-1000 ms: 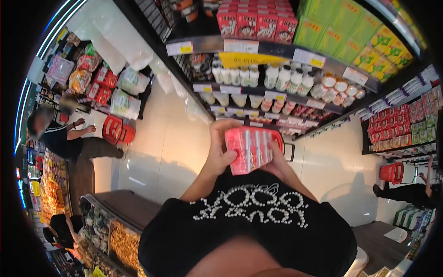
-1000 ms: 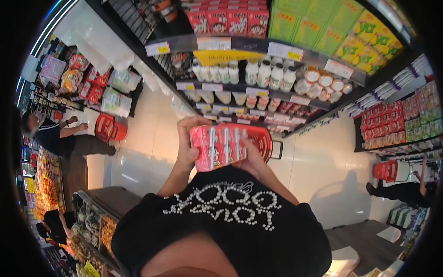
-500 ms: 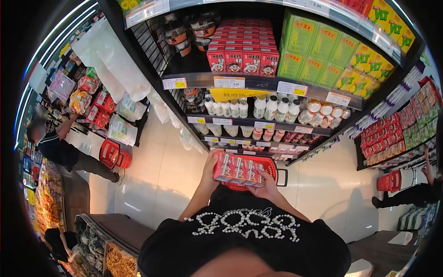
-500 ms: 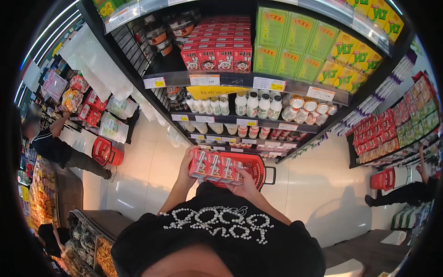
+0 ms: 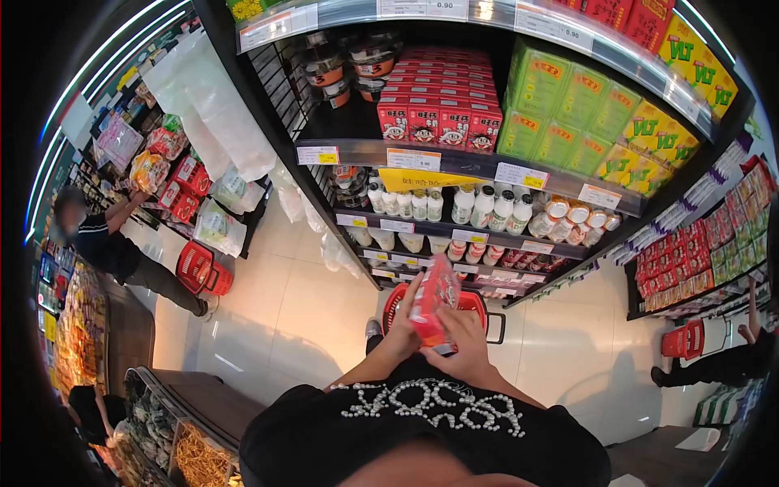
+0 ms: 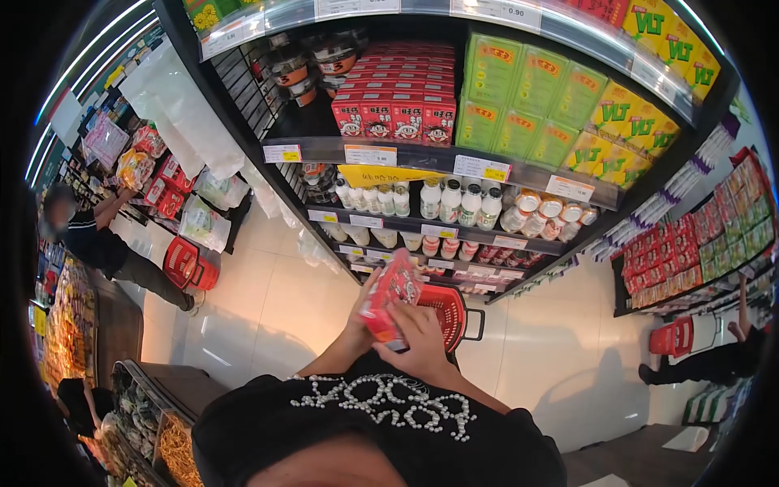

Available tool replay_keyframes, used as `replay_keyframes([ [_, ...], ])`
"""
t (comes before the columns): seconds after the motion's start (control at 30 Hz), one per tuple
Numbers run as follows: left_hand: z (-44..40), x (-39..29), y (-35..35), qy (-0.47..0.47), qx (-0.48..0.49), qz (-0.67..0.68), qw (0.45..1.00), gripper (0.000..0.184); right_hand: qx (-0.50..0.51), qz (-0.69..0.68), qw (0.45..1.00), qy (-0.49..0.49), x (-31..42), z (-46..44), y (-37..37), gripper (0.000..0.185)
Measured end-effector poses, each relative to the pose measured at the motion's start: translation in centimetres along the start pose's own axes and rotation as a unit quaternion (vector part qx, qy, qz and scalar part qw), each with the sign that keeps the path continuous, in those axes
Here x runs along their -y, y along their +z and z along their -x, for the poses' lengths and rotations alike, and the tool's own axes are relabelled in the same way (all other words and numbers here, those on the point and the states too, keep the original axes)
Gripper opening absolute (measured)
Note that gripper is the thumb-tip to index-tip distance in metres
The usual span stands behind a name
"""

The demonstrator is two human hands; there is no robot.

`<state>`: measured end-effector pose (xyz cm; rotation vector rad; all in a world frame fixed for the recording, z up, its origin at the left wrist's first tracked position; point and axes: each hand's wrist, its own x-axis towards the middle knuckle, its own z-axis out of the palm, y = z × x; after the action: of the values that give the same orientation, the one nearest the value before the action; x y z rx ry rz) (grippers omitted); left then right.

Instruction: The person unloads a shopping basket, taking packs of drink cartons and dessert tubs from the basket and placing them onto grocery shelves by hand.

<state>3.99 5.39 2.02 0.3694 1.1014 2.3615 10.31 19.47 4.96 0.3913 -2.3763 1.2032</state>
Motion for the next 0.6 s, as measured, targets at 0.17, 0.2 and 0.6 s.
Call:
replay_keyframes([
  [0.17, -0.5, -0.9, -1.3, -0.051, 0.038, 0.194, 0.979, 0.114, -0.001, 0.069, 0.993, -0.097, -1.8, 0.0, -0.5, 0.051],
  [0.2, -0.5, -1.1, -1.4, -0.061, 0.027, 0.188, 0.98, 0.114, -0.028, 0.085, 0.991, -0.096, -2.4, 0.0, -0.3, 0.05],
  [0.6, -0.1, -1.3, -8.4, -0.09, -0.113, -0.203, 0.968, 0.055, -0.11, -0.401, 0.794, 0.443, -8.5, 3.0, 1.9, 0.045],
])
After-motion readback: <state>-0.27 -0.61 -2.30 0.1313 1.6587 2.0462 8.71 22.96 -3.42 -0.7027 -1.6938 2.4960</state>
